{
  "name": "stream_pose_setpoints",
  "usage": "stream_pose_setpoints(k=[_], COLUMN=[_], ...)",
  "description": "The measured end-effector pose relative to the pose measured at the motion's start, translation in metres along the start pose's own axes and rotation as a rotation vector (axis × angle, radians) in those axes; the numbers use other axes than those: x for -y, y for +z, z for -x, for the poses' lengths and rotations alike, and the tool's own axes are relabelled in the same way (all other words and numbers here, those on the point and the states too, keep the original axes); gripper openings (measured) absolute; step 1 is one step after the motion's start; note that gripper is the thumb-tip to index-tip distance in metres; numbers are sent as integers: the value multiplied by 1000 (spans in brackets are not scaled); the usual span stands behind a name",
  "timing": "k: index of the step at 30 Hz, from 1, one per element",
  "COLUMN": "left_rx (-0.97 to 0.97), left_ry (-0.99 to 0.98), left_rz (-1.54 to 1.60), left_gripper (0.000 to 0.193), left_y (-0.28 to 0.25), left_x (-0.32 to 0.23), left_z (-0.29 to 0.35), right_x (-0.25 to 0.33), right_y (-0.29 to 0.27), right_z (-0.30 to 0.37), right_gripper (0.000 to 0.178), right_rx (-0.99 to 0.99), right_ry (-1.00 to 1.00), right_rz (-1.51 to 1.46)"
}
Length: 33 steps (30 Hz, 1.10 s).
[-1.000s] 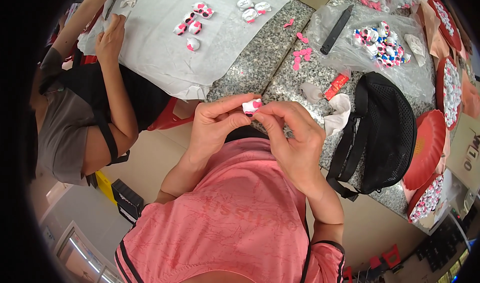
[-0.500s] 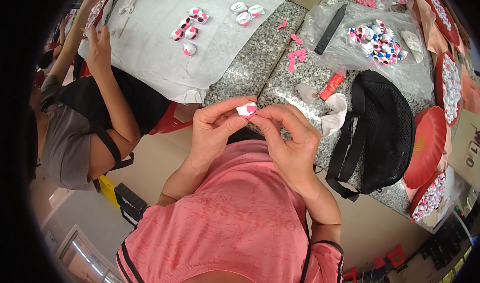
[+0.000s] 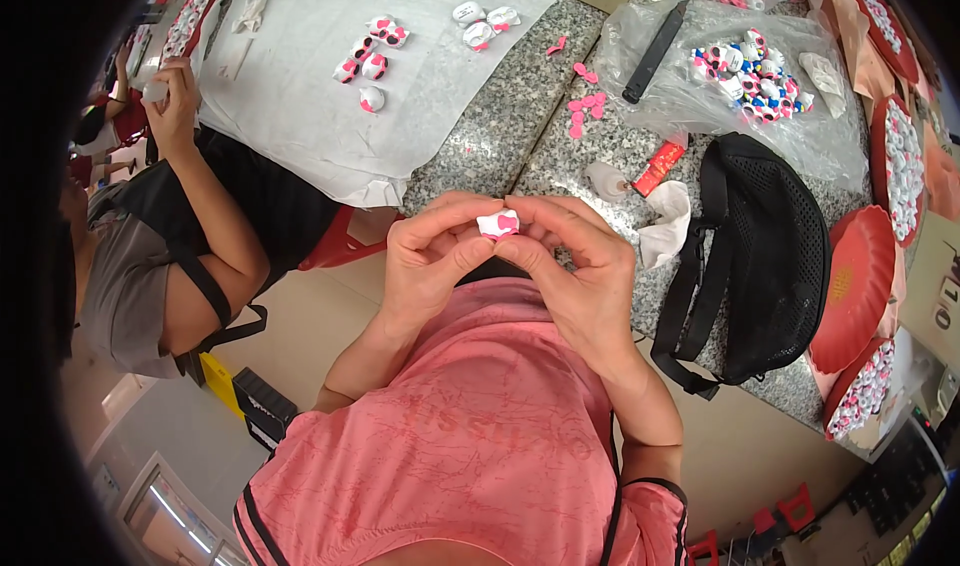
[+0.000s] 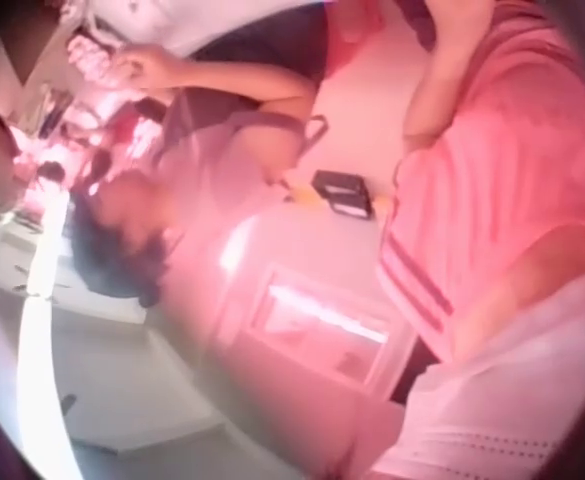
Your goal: Applying glue to white circular parts and attaching small pink bow-shaped components at a factory workbench.
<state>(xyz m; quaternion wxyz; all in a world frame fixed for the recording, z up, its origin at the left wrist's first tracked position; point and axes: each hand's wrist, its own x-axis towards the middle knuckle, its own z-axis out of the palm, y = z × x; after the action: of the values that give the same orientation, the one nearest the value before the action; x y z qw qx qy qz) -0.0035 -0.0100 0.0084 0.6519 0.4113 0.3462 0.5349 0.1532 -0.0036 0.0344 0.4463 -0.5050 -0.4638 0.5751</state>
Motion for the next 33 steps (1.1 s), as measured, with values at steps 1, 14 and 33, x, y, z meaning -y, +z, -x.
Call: stream_pose_setpoints(k=[1,14,33], left_rx=[8,-25,77], left_ry=[4,122,-4], left_rz=[5,-208,63], left_gripper=[27,25,26], left_y=[1,8,-4], left_x=[0,-4,2], left_z=[0,1,0], right_x=[0,-10,-14], right_y=[-1,-3,-11], right_z=[0,3,3], right_gripper=[26,21,20], right_rx=[0,-16,77], right_ry=[28,-39,-14], right_rz=[-23,-156,-184])
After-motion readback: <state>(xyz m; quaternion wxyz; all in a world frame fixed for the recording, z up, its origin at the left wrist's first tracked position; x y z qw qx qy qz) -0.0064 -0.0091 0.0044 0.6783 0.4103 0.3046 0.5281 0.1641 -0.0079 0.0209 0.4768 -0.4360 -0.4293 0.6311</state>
